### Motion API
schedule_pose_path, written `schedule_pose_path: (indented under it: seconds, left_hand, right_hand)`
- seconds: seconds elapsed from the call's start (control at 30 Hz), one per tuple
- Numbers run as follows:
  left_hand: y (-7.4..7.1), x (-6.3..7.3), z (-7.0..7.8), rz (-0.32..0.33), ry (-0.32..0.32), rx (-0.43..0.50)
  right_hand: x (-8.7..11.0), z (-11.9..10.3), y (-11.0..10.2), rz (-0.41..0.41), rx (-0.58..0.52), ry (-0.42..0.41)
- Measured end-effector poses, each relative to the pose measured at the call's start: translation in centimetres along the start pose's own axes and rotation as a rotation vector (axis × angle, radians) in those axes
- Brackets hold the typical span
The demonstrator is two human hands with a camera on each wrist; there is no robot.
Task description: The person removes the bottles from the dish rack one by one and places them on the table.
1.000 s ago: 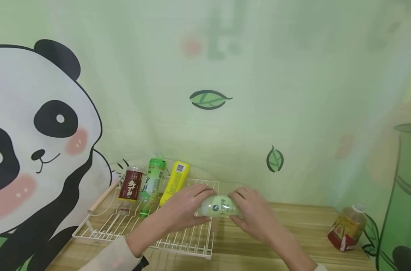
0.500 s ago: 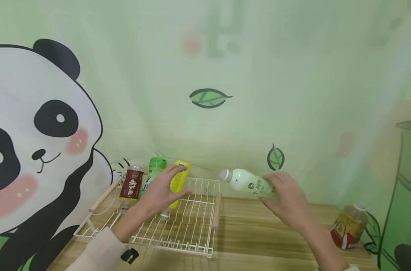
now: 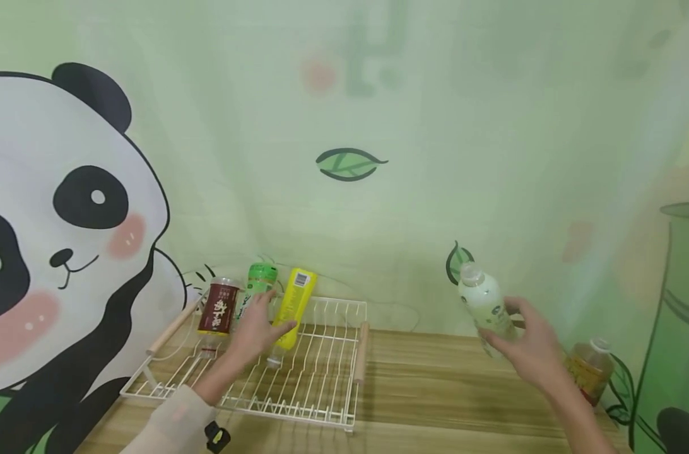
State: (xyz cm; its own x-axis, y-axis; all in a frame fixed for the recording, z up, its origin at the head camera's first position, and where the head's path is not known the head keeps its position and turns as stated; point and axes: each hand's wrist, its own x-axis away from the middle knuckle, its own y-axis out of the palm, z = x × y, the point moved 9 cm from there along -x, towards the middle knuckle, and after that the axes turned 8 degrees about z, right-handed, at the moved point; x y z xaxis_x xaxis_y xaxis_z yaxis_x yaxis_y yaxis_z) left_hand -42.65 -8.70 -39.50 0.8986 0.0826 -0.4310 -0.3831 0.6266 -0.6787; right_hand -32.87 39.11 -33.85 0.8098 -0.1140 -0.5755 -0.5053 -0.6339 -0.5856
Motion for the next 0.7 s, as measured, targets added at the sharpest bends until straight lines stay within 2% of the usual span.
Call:
schedule_pose_path:
  seconds: [0.17,0.33,0.47,0.7]
  left_hand:
    - [1.3,0.5,-0.9,-0.036,-0.037,0.005]
    - [2.0,0.6,-1.4,-0.059,-0.073,-0.002]
    - [2.5,0.6,-1.8,-0.081,-0.096,0.003]
    - [3.4,0.7,-2.2,-0.111,-0.15,0.035]
  right_hand:
    - [0.8,4.6,-0.1,-0.048,-0.022,0.158]
    - [2.1,8.1,-0.3,-0.071,0.042,0.251]
    - [2.8,9.9,-0.6,-0.069,0.118,0.268]
    - [3.8,12.0,-0.8,-0.013,0.139,0.191]
